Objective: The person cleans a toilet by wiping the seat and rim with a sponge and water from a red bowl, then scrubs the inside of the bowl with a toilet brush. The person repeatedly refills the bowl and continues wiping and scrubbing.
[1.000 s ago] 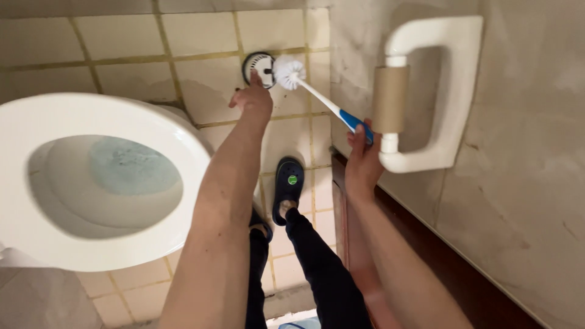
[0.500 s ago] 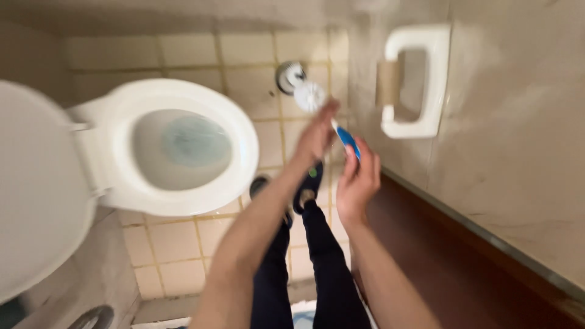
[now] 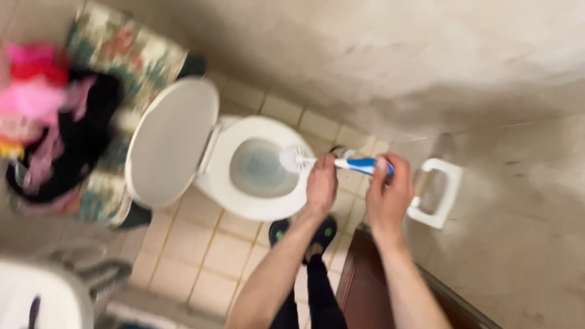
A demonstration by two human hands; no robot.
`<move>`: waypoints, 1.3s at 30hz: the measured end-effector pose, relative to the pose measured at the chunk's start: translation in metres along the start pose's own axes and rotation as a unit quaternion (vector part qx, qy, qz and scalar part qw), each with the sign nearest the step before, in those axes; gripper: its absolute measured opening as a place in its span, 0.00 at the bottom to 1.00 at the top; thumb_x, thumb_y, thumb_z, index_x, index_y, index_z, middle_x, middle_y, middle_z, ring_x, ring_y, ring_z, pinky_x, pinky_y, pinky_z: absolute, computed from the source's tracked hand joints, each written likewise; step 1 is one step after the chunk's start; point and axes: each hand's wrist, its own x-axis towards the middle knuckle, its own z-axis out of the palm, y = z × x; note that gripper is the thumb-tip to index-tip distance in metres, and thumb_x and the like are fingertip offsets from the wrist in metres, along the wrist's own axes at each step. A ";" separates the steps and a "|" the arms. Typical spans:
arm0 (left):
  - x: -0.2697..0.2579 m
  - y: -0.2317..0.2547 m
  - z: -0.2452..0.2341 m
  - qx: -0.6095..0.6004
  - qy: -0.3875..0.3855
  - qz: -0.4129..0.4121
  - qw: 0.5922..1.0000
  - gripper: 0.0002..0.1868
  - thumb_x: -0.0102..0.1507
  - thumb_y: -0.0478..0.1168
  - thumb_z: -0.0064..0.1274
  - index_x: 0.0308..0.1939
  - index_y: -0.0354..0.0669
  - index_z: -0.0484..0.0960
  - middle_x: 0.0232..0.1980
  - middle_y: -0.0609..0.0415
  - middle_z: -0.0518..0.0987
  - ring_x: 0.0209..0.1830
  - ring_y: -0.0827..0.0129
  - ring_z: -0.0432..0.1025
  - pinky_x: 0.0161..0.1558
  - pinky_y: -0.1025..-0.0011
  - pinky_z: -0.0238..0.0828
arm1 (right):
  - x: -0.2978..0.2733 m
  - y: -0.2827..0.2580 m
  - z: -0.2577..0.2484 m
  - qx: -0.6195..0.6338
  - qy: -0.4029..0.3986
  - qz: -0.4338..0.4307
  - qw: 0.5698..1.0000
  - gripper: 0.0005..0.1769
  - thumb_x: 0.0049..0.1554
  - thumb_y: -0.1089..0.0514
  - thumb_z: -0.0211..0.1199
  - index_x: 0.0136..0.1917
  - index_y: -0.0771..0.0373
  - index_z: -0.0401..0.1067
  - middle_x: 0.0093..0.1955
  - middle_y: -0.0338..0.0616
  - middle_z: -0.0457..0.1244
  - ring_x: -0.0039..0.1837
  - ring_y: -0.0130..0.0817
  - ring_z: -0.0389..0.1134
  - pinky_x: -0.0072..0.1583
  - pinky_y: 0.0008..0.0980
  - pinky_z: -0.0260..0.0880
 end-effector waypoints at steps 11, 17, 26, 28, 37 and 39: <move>-0.028 -0.246 0.006 0.183 -0.028 -0.072 0.980 0.19 0.62 0.29 0.43 0.58 0.33 0.71 0.58 0.38 0.73 0.49 0.46 0.74 0.48 0.56 0.73 | -0.054 0.098 0.181 -0.254 -0.645 0.083 0.716 0.22 0.58 0.48 0.61 0.65 0.50 0.74 0.46 0.47 0.73 0.47 0.40 0.74 0.54 0.39 0.72; -0.082 -0.265 0.026 0.261 -0.043 -0.134 0.955 0.17 0.64 0.32 0.47 0.57 0.35 0.71 0.57 0.41 0.71 0.60 0.48 0.69 0.59 0.53 0.66 | 0.007 0.100 0.104 -0.219 -0.629 0.044 0.745 0.23 0.56 0.49 0.62 0.65 0.47 0.77 0.46 0.42 0.74 0.46 0.35 0.73 0.51 0.36 0.72; -0.079 -0.202 0.111 0.275 -0.133 -0.061 0.950 0.32 0.59 0.43 0.53 0.64 0.32 0.65 0.68 0.41 0.64 0.68 0.50 0.58 0.65 0.49 0.54 | 0.080 0.084 -0.041 -0.085 -0.489 0.326 0.805 0.21 0.57 0.60 0.66 0.64 0.54 0.78 0.37 0.37 0.67 0.33 0.22 0.56 0.34 0.26 0.56; -0.068 -0.211 0.145 0.317 -0.130 -0.041 0.939 0.33 0.60 0.43 0.53 0.67 0.34 0.64 0.70 0.43 0.63 0.70 0.52 0.56 0.67 0.47 0.50 | 0.073 0.098 -0.045 -0.072 -0.454 0.330 0.825 0.21 0.57 0.60 0.65 0.65 0.56 0.78 0.38 0.37 0.67 0.33 0.21 0.56 0.34 0.25 0.55; -0.074 -0.238 0.172 0.447 -0.100 0.052 0.887 0.30 0.61 0.42 0.55 0.67 0.41 0.69 0.72 0.48 0.64 0.73 0.57 0.56 0.70 0.46 0.47 | 0.026 0.171 -0.025 0.036 -0.373 0.339 0.863 0.21 0.58 0.60 0.66 0.65 0.64 0.76 0.38 0.39 0.67 0.32 0.21 0.57 0.31 0.23 0.53; -0.072 -0.225 0.159 0.435 -0.092 0.063 0.893 0.30 0.60 0.43 0.56 0.66 0.42 0.70 0.72 0.48 0.64 0.73 0.57 0.57 0.71 0.44 0.48 | 0.022 0.176 -0.025 0.047 -0.369 0.335 0.865 0.21 0.58 0.60 0.67 0.65 0.64 0.76 0.38 0.39 0.67 0.33 0.21 0.58 0.31 0.23 0.54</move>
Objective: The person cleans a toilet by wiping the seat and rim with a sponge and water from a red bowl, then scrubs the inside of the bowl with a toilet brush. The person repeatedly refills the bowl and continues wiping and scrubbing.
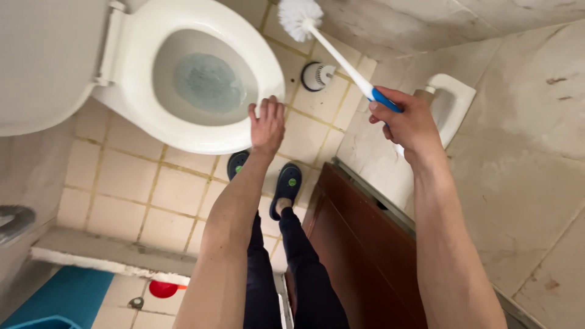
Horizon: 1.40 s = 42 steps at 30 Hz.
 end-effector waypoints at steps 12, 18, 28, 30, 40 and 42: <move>-0.056 -0.133 -0.351 -0.128 0.263 -0.012 0.956 0.24 0.55 0.33 0.59 0.57 0.51 0.80 0.57 0.59 0.75 0.63 0.69 0.69 0.69 0.48 0.51 | -0.025 -0.049 0.017 -0.014 -0.055 0.045 0.997 0.21 0.58 0.54 0.66 0.64 0.57 0.77 0.35 0.44 0.68 0.27 0.25 0.55 0.28 0.28 0.47; -0.055 -0.264 -0.405 -0.009 0.322 -0.028 0.946 0.26 0.58 0.29 0.51 0.61 0.46 0.81 0.58 0.55 0.78 0.64 0.65 0.70 0.67 0.50 0.49 | 0.018 -0.017 0.117 -0.072 -0.162 0.057 0.983 0.22 0.60 0.55 0.64 0.65 0.63 0.75 0.35 0.49 0.69 0.26 0.28 0.57 0.28 0.29 0.54; -0.041 -0.352 -0.431 -0.007 0.353 0.075 0.932 0.15 0.69 0.34 0.60 0.60 0.40 0.81 0.56 0.55 0.77 0.62 0.63 0.70 0.66 0.56 0.56 | 0.068 0.052 0.282 -0.472 -0.111 -0.028 0.874 0.16 0.62 0.58 0.51 0.57 0.60 0.76 0.47 0.51 0.70 0.47 0.47 0.73 0.47 0.42 0.73; -0.036 -0.359 -0.424 -0.042 0.353 0.087 0.931 0.13 0.69 0.34 0.62 0.58 0.40 0.82 0.56 0.54 0.77 0.62 0.62 0.70 0.65 0.56 0.57 | 0.091 0.070 0.308 -0.550 -0.100 -0.136 0.818 0.14 0.61 0.57 0.52 0.55 0.57 0.76 0.52 0.53 0.70 0.55 0.52 0.71 0.54 0.48 0.71; -0.027 -0.373 -0.388 -0.136 0.415 0.089 0.895 0.15 0.70 0.31 0.62 0.60 0.41 0.81 0.62 0.54 0.78 0.65 0.59 0.71 0.64 0.58 0.65 | 0.223 0.188 0.343 -0.567 -0.235 -0.135 0.778 0.20 0.51 0.61 0.56 0.58 0.60 0.71 0.62 0.57 0.66 0.52 0.51 0.74 0.49 0.44 0.77; -0.028 -0.369 -0.395 -0.151 0.430 0.083 0.886 0.14 0.71 0.31 0.62 0.60 0.41 0.81 0.62 0.55 0.78 0.65 0.59 0.71 0.64 0.59 0.65 | 0.279 0.260 0.354 -0.636 -0.277 -0.341 0.634 0.24 0.38 0.64 0.65 0.50 0.65 0.74 0.68 0.57 0.61 0.50 0.49 0.71 0.44 0.41 0.77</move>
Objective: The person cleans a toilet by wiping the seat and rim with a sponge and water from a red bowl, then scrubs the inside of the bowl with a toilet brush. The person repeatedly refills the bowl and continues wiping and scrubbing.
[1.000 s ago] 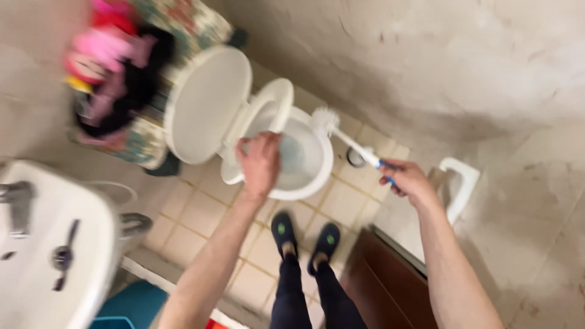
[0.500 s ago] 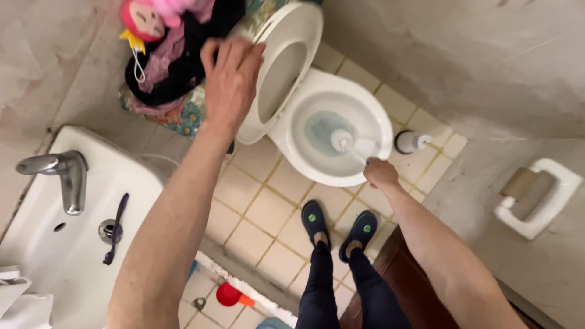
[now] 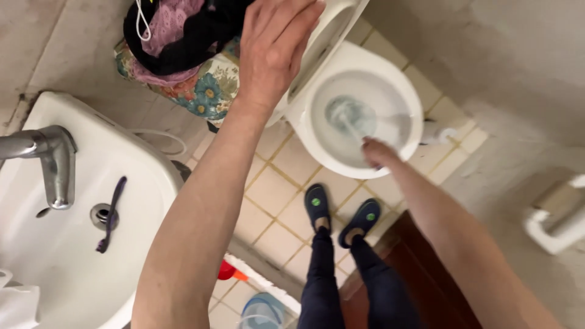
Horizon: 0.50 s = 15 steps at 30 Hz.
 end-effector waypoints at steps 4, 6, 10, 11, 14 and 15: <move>0.015 0.005 -0.006 -0.027 0.021 0.018 0.999 0.14 0.67 0.30 0.61 0.57 0.41 0.82 0.61 0.54 0.78 0.67 0.59 0.71 0.66 0.57 0.65 | -0.099 -0.077 -0.138 0.469 -0.055 0.154 0.868 0.05 0.57 0.61 0.56 0.44 0.64 0.71 0.35 0.49 0.63 0.34 0.38 0.65 0.35 0.39 0.66; 0.013 0.004 -0.006 -0.024 0.024 0.012 0.999 0.14 0.66 0.30 0.61 0.56 0.41 0.83 0.60 0.53 0.79 0.67 0.59 0.71 0.66 0.57 0.66 | -0.082 -0.113 -0.241 0.593 -0.088 0.278 0.751 0.06 0.59 0.61 0.51 0.46 0.61 0.69 0.34 0.49 0.62 0.31 0.38 0.63 0.31 0.40 0.62; 0.013 0.005 -0.005 -0.014 -0.001 -0.001 1.000 0.14 0.65 0.30 0.61 0.55 0.41 0.83 0.60 0.53 0.79 0.67 0.60 0.72 0.66 0.57 0.65 | -0.053 -0.038 -0.292 0.922 -0.077 0.187 0.329 0.10 0.64 0.58 0.52 0.49 0.67 0.69 0.37 0.46 0.63 0.29 0.27 0.60 0.29 0.25 0.62; 0.012 0.004 -0.005 -0.009 -0.003 -0.004 1.000 0.14 0.65 0.31 0.61 0.55 0.41 0.83 0.59 0.53 0.79 0.66 0.61 0.72 0.66 0.57 0.65 | -0.049 -0.022 -0.310 0.955 -0.038 0.158 0.248 0.12 0.64 0.58 0.50 0.50 0.70 0.68 0.37 0.46 0.62 0.30 0.28 0.60 0.30 0.25 0.64; 0.010 0.005 -0.007 -0.013 -0.004 -0.001 1.000 0.16 0.64 0.30 0.60 0.56 0.41 0.83 0.60 0.53 0.79 0.67 0.61 0.71 0.67 0.57 0.65 | -0.077 -0.036 -0.390 0.959 0.084 0.266 -0.053 0.10 0.62 0.58 0.51 0.47 0.70 0.63 0.37 0.47 0.60 0.30 0.29 0.59 0.29 0.20 0.62; 0.011 0.005 -0.006 -0.012 -0.002 0.001 1.000 0.16 0.64 0.30 0.60 0.56 0.41 0.83 0.60 0.53 0.79 0.67 0.61 0.71 0.67 0.57 0.65 | -0.066 -0.053 -0.368 0.960 0.084 0.263 -0.051 0.10 0.62 0.58 0.51 0.47 0.70 0.63 0.37 0.47 0.60 0.30 0.29 0.59 0.29 0.20 0.62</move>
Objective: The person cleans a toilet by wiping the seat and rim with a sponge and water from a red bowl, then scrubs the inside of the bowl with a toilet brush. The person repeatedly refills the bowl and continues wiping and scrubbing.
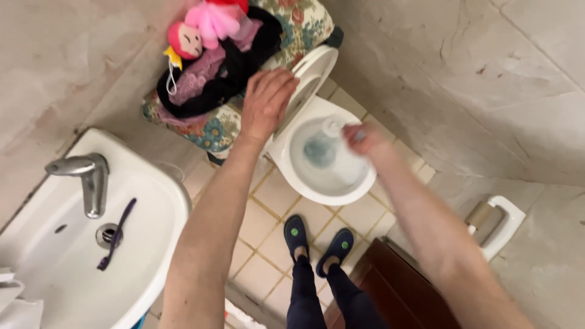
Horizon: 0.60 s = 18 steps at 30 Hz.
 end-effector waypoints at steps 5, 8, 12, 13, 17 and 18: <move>-0.006 0.002 0.001 0.024 -0.017 0.014 0.999 0.17 0.65 0.30 0.58 0.57 0.42 0.82 0.62 0.54 0.78 0.69 0.63 0.70 0.68 0.56 0.63 | 0.027 0.066 -0.055 -0.423 -0.015 0.121 0.898 0.07 0.62 0.65 0.48 0.41 0.67 0.62 0.33 0.46 0.60 0.27 0.25 0.57 0.26 0.20 0.58; -0.005 -0.007 0.011 0.104 -0.022 0.014 0.994 0.21 0.61 0.29 0.53 0.58 0.44 0.82 0.61 0.54 0.79 0.68 0.64 0.70 0.67 0.53 0.60 | 0.075 0.017 -0.060 -0.239 -0.057 0.072 0.967 0.09 0.62 0.65 0.46 0.39 0.65 0.59 0.31 0.42 0.57 0.27 0.25 0.56 0.27 0.21 0.57; -0.019 0.018 0.006 0.071 -0.034 -0.023 0.997 0.21 0.61 0.30 0.51 0.59 0.42 0.81 0.61 0.53 0.78 0.67 0.63 0.70 0.66 0.51 0.59 | 0.076 0.036 -0.100 -0.199 -0.080 0.054 0.975 0.10 0.61 0.66 0.42 0.38 0.63 0.59 0.31 0.40 0.57 0.27 0.25 0.55 0.28 0.22 0.56; -0.010 0.016 0.006 0.062 -0.018 -0.032 0.997 0.21 0.61 0.29 0.52 0.59 0.41 0.81 0.61 0.53 0.78 0.67 0.63 0.70 0.67 0.52 0.60 | 0.073 0.035 -0.090 -0.248 -0.085 0.064 0.963 0.10 0.61 0.65 0.43 0.38 0.63 0.60 0.30 0.40 0.58 0.26 0.24 0.54 0.27 0.21 0.55; -0.005 0.021 0.004 0.045 0.001 -0.069 0.997 0.20 0.61 0.28 0.54 0.58 0.41 0.82 0.61 0.54 0.78 0.67 0.63 0.71 0.67 0.56 0.62 | 0.094 0.026 -0.093 -0.184 -0.115 0.064 0.974 0.12 0.63 0.66 0.44 0.37 0.62 0.61 0.30 0.39 0.57 0.26 0.22 0.54 0.27 0.19 0.53; -0.005 0.020 0.005 0.048 0.000 -0.071 0.996 0.20 0.61 0.28 0.54 0.58 0.41 0.82 0.61 0.54 0.78 0.67 0.63 0.71 0.67 0.56 0.62 | 0.075 0.041 -0.081 -0.186 -0.114 0.067 0.974 0.12 0.63 0.66 0.44 0.37 0.62 0.61 0.30 0.39 0.57 0.26 0.22 0.54 0.27 0.19 0.53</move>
